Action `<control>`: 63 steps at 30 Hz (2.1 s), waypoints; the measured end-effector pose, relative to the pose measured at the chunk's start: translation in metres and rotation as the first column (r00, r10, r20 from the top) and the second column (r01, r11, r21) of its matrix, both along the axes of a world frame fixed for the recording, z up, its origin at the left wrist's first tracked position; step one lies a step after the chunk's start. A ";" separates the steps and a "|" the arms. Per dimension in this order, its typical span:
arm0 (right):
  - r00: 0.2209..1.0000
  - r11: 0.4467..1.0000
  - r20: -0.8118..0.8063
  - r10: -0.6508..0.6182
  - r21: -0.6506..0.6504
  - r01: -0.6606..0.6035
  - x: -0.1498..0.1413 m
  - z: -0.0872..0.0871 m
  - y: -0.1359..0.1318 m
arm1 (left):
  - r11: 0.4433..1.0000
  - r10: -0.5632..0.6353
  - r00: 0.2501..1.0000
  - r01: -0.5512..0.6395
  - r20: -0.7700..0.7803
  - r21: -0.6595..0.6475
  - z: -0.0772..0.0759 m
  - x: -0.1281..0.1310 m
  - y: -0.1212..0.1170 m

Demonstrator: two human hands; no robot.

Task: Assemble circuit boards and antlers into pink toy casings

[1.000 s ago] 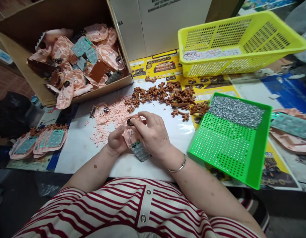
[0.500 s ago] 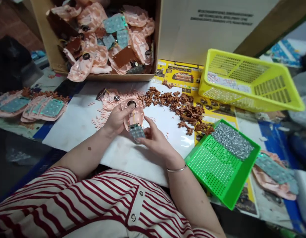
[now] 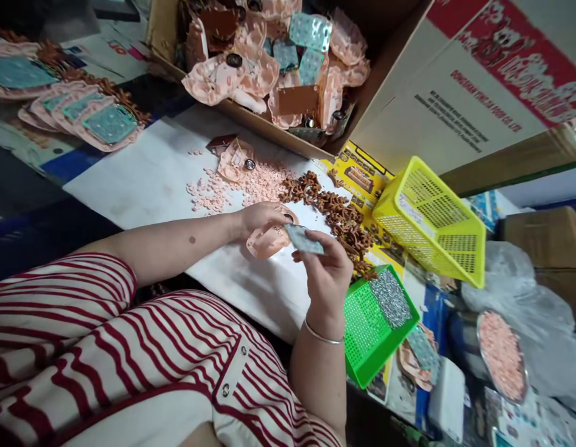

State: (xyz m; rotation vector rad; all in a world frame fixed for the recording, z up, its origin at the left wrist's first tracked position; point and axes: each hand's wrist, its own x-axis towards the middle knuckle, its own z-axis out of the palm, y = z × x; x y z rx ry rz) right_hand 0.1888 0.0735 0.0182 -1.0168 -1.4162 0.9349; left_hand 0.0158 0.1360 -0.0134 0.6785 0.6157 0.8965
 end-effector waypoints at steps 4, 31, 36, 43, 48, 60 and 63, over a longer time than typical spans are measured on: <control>0.875 0.877 0.177 -0.450 0.271 0.396 -0.010 0.004 0.013 | 0.960 -0.267 0.954 0.276 0.134 -0.047 -0.001 0.003 -0.007; 0.907 0.810 -0.309 -0.286 -0.584 0.056 -0.015 0.019 -0.001 | 0.937 0.091 0.971 -0.007 -0.223 0.350 -0.006 0.020 -0.024; 0.904 0.822 -0.374 -0.208 -0.568 -0.046 -0.015 0.018 -0.010 | 0.935 0.128 0.955 -0.025 -0.269 0.354 -0.002 0.018 -0.026; 0.915 0.838 -0.249 -0.318 -0.524 0.149 -0.008 0.010 -0.020 | 0.958 0.023 0.957 0.062 -0.290 0.281 -0.001 0.012 -0.021; 0.949 0.911 -0.047 -0.313 -0.296 0.286 0.008 -0.009 -0.022 | 0.954 -0.200 0.971 0.224 -0.130 0.200 0.000 0.009 -0.023; 0.780 0.943 0.535 -0.324 0.246 0.222 0.048 -0.017 -0.010 | 0.892 -0.435 0.900 0.436 -0.035 0.115 0.003 0.001 -0.023; 0.801 0.928 0.478 -0.361 0.272 0.256 0.043 -0.007 -0.014 | 0.929 -0.345 0.925 0.360 -0.158 0.080 0.003 0.002 -0.023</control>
